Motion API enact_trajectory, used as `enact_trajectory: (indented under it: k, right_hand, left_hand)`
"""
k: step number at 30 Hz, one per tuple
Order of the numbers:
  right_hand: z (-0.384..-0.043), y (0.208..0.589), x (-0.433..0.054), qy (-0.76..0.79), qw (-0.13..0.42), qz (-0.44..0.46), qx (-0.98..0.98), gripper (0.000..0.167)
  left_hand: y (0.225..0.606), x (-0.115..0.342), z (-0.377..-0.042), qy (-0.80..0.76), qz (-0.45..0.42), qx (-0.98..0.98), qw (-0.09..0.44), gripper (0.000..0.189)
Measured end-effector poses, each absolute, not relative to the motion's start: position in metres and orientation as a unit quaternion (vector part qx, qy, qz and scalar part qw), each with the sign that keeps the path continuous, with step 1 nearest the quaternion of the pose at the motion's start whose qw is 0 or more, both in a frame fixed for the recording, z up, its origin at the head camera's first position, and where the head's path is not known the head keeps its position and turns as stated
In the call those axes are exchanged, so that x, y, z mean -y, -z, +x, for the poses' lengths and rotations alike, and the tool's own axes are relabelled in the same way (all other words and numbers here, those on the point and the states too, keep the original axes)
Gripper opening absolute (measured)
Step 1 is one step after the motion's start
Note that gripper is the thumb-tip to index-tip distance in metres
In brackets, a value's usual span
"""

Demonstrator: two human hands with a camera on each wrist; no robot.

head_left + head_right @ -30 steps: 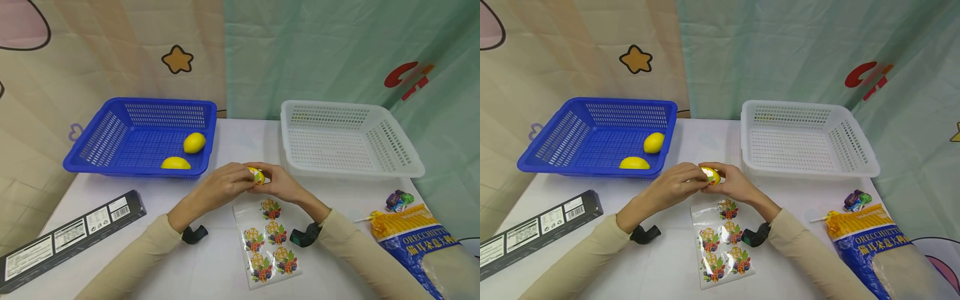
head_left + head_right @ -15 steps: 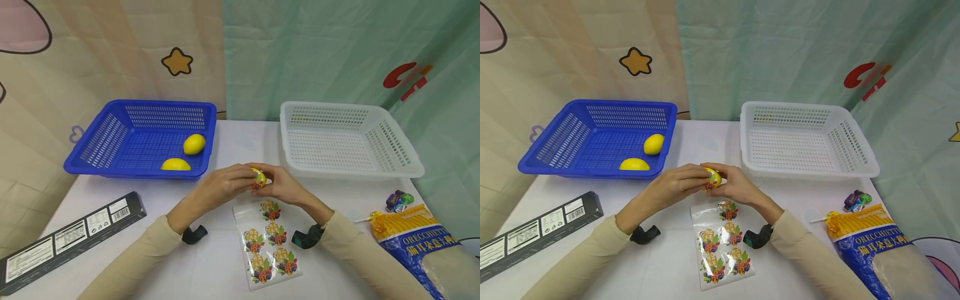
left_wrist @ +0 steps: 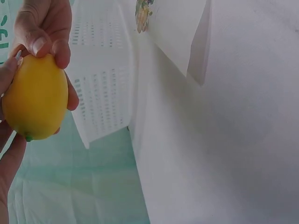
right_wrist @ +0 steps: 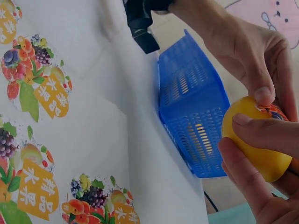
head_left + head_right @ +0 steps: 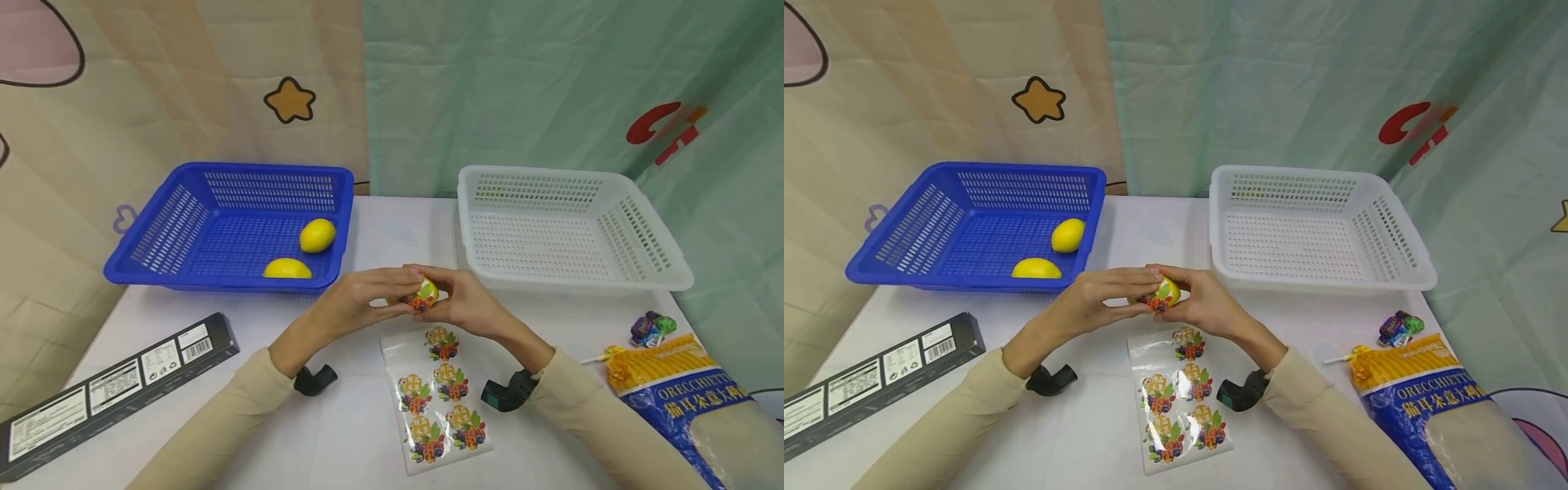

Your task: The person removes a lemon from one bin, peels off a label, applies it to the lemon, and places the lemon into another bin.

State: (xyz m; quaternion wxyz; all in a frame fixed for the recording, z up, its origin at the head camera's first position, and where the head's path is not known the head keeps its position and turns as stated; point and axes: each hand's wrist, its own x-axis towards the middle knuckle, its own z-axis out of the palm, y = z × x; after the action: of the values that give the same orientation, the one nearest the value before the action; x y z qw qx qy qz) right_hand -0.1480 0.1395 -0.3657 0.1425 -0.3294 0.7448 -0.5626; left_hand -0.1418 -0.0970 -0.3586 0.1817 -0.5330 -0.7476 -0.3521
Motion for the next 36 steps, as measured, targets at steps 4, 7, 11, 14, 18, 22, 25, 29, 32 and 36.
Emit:
enact_trajectory:
  k: [4,7,11,14,18,22,25,29,32,36]
  right_hand:
    - [-0.145,0.362,-0.138,0.565,0.123,-0.335,-0.744,0.072]
    - [-0.143,0.359,-0.137,0.567,0.11,-0.343,-0.74,0.071]
    - [-0.141,0.357,-0.137,0.567,0.11,-0.346,-0.739,0.071]
    - [-0.139,0.355,-0.136,0.567,0.114,-0.347,-0.738,0.071]
    - [-0.137,0.351,-0.135,0.569,0.12,-0.341,-0.738,0.072]
    - [-0.137,0.351,-0.135,0.568,0.125,-0.334,-0.741,0.072]
    - [-0.137,0.351,-0.137,0.576,0.14,-0.326,-0.737,0.072]
    - [-0.137,0.353,-0.139,0.574,0.153,-0.317,-0.74,0.074]
    - [-0.136,0.354,-0.143,0.553,0.153,-0.318,-0.754,0.076]
    - [-0.136,0.353,-0.156,0.51,0.144,-0.322,-0.785,0.08]
  left_hand:
    - [0.356,0.098,-0.143,0.395,-0.532,0.733,0.156,0.047]
    - [0.355,0.098,-0.143,0.419,-0.537,0.717,0.15,0.049]
    - [0.358,0.097,-0.144,0.447,-0.539,0.699,0.145,0.05]
    - [0.359,0.097,-0.143,0.463,-0.536,0.691,0.145,0.051]
    - [0.358,0.097,-0.14,0.47,-0.53,0.691,0.146,0.05]
    - [0.357,0.096,-0.14,0.468,-0.523,0.699,0.14,0.049]
    - [0.358,0.095,-0.141,0.468,-0.521,0.702,0.132,0.05]
    - [0.359,0.093,-0.143,0.465,-0.523,0.703,0.127,0.048]
    - [0.359,0.091,-0.143,0.464,-0.524,0.703,0.127,0.048]
    - [0.359,0.09,-0.144,0.468,-0.525,0.699,0.129,0.047]
